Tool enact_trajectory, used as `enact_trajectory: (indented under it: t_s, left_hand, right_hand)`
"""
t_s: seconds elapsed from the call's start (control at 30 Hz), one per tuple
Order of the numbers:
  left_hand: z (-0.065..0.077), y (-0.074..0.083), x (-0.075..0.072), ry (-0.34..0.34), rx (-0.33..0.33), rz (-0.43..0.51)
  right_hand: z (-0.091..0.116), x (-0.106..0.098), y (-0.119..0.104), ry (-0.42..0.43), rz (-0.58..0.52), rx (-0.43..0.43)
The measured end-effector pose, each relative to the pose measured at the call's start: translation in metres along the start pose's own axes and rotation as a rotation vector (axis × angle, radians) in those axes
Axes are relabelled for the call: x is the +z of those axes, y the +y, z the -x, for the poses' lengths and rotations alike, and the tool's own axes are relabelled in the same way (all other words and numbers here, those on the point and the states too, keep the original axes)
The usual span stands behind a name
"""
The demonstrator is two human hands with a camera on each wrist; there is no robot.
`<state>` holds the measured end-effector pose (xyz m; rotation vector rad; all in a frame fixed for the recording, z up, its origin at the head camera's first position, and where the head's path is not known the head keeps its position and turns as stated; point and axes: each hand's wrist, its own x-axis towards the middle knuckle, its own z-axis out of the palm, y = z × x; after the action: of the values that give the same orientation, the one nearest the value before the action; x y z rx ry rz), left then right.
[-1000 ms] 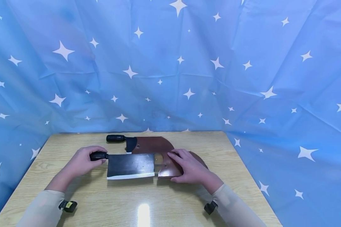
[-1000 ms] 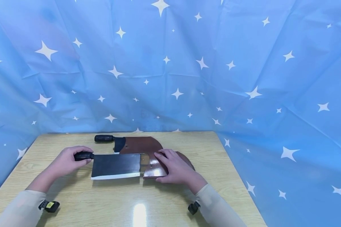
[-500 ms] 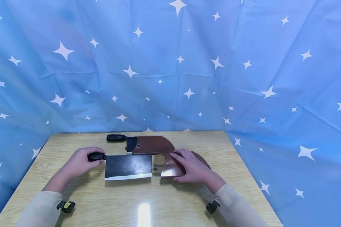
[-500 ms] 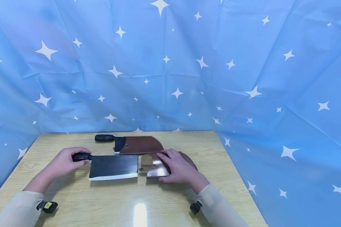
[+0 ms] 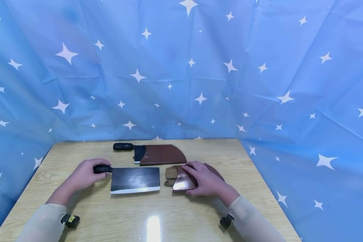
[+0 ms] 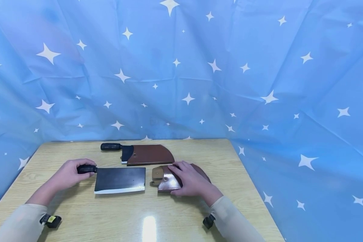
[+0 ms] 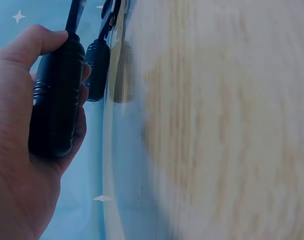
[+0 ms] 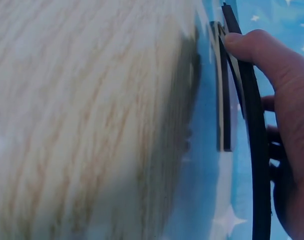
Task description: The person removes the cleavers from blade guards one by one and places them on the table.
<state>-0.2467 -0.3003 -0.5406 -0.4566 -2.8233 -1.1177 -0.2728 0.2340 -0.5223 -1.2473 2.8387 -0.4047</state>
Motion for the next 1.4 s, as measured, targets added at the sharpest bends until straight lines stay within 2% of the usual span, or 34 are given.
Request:
enact_trajectory:
  t_s: [0.47,0.73,0.87,1.13,1.4]
  left_hand:
    - [-0.001,-0.009,0.003,-0.026,0.015,-0.037]
    - [-0.002,-0.009,0.003,-0.059,-0.005,-0.025]
    - [-0.004,-0.011,0.003,-0.069,-0.007,-0.034]
    - [-0.003,-0.01,0.003,-0.049,0.051,-0.046]
    - [-0.005,-0.012,0.004,-0.078,0.038,-0.078]
  right_hand:
    - [-0.002,0.01,0.007,-0.04,0.007,0.011]
    - [-0.004,0.014,0.009,-0.072,0.0,0.013]
    - [-0.004,0.014,0.009,-0.097,-0.026,0.036]
    - [-0.006,0.016,0.014,-0.146,-0.075,0.072]
    - [-0.007,0.015,0.015,-0.158,-0.101,0.08]
